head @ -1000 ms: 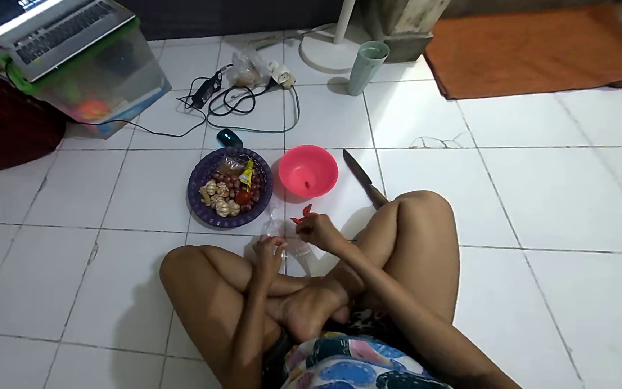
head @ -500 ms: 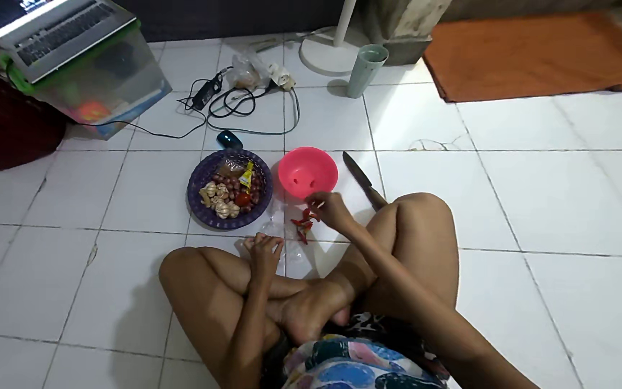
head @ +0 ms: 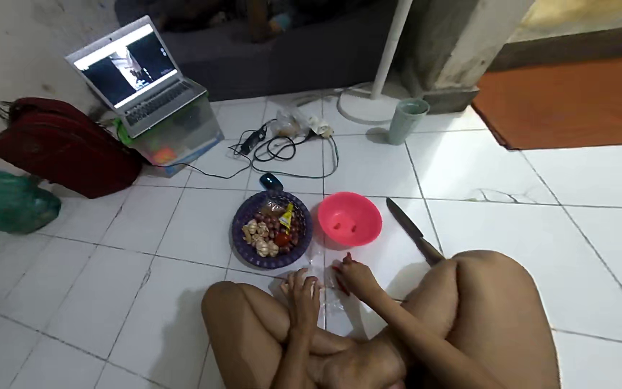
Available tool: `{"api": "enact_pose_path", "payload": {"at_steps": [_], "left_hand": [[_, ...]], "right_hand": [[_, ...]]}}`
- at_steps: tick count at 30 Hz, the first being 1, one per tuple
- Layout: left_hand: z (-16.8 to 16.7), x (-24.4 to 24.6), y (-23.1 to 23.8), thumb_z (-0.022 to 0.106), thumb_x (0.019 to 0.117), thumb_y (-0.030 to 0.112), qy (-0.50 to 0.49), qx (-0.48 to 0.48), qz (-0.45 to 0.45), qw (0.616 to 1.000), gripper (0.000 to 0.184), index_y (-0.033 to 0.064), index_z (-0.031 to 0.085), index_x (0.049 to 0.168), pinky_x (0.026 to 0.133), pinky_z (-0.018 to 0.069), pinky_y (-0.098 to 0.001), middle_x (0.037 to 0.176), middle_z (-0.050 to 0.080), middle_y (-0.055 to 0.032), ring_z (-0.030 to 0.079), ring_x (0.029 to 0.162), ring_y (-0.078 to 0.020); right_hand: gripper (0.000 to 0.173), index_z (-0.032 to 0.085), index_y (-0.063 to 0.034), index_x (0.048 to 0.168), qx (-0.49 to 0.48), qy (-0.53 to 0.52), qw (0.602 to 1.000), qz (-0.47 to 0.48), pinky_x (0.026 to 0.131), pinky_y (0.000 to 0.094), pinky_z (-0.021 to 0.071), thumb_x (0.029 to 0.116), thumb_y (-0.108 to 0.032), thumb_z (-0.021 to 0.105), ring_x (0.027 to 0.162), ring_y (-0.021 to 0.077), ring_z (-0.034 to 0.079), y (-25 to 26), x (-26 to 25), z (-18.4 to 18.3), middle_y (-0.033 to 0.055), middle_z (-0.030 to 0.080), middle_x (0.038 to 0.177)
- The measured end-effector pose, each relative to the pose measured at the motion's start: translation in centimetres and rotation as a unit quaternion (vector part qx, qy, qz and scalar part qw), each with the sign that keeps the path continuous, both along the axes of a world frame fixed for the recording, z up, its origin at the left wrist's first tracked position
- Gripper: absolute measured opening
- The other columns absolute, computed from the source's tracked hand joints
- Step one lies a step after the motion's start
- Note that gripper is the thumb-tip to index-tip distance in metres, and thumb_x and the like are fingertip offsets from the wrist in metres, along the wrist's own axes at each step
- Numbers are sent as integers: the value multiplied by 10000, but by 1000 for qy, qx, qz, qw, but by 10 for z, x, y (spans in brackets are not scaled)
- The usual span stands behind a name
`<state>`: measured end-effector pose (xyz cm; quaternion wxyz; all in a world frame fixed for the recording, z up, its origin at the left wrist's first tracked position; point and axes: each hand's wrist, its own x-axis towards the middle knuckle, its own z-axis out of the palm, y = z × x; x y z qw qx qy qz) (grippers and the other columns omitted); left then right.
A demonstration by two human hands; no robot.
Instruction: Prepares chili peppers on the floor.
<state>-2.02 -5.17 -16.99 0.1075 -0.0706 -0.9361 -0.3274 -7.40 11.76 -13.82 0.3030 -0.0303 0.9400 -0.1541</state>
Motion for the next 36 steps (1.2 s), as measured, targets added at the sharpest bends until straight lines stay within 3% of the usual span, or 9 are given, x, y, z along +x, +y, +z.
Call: {"api": "enact_pose_path", "payload": {"at_steps": [3, 6, 12, 17, 20, 24, 27, 30, 36], "left_hand": [[3, -1, -3, 643, 953, 149, -116, -10, 74, 990, 203, 52, 790, 1054, 1035, 422, -617, 1357, 610, -250, 567, 1236, -476], [8, -5, -4, 570, 1023, 195, -237, 15, 44, 970, 292, 38, 740, 1201, 1075, 465, -490, 1371, 608, -239, 593, 1261, -392], [-2, -5, -3, 568, 1016, 117, -222, 114, -36, 968, 299, -23, 698, 1245, 1083, 478, -435, 1359, 607, -266, 608, 1259, -361], [-5, -4, -2, 620, 985, 135, -175, 137, 7, 975, 278, 12, 731, 1209, 1082, 473, -465, 1429, 553, -270, 572, 1295, -394], [-9, -3, -1, 693, 923, 153, -62, 116, 37, 991, 233, 32, 781, 1101, 1032, 476, -537, 1319, 626, -252, 606, 1183, -429], [-5, 0, 1, 743, 863, 159, 35, 110, 19, 993, 153, 79, 823, 966, 911, 475, -573, 1039, 750, -126, 681, 970, -340], [-1, 3, 1, 715, 892, 129, 4, 168, -24, 986, 165, 13, 810, 961, 942, 452, -586, 989, 766, -140, 696, 952, -332], [-3, 4, 1, 714, 870, 39, 3, 260, -11, 965, 160, -91, 769, 945, 929, 533, -462, 976, 750, -214, 707, 942, -322], [6, 0, -4, 583, 1000, 26, -117, 423, 66, 896, 225, -144, 672, 1119, 823, 594, -275, 954, 743, -170, 722, 825, -117]], "right_hand": [[347, 656, 105, 1227, 22, -5, 1000, 6, 1023, 585, 473, 1057, -176, 542, 1233, 469, 597, 4, 0, -3, 311, 597, 1344], [376, 639, 115, 1235, 37, -11, 999, -4, 1004, 578, 485, 1061, -202, 536, 1204, 476, 616, 5, 3, 1, 322, 609, 1324], [369, 604, 94, 1313, 50, -9, 998, -28, 1007, 574, 486, 1042, -155, 567, 1222, 469, 605, 10, 5, -4, 307, 572, 1385], [350, 596, 69, 1343, 43, -4, 999, -33, 990, 588, 494, 1013, -42, 557, 1213, 469, 614, 14, 5, 1, 299, 592, 1367], [260, 685, 62, 1201, -17, 66, 995, -74, 937, 601, 514, 995, -12, 544, 1126, 467, 659, 13, 14, 10, 288, 661, 1249], [170, 752, 51, 1029, -204, 223, 941, -151, 782, 609, 543, 917, -43, 665, 843, 426, 701, 0, 36, 16, 245, 731, 964], [171, 750, 61, 1019, -277, 221, 922, -153, 726, 529, 559, 902, -52, 694, 740, 345, 684, -19, 47, 22, 219, 730, 932], [190, 750, 65, 1052, -293, 227, 919, -136, 708, 486, 565, 898, -25, 683, 710, 316, 681, -35, 52, 18, 215, 733, 934], [315, 683, 80, 1233, -328, 164, 922, -128, 793, 476, 579, 949, -48, 638, 799, 329, 702, -34, 44, 7, 234, 724, 1003]]}}
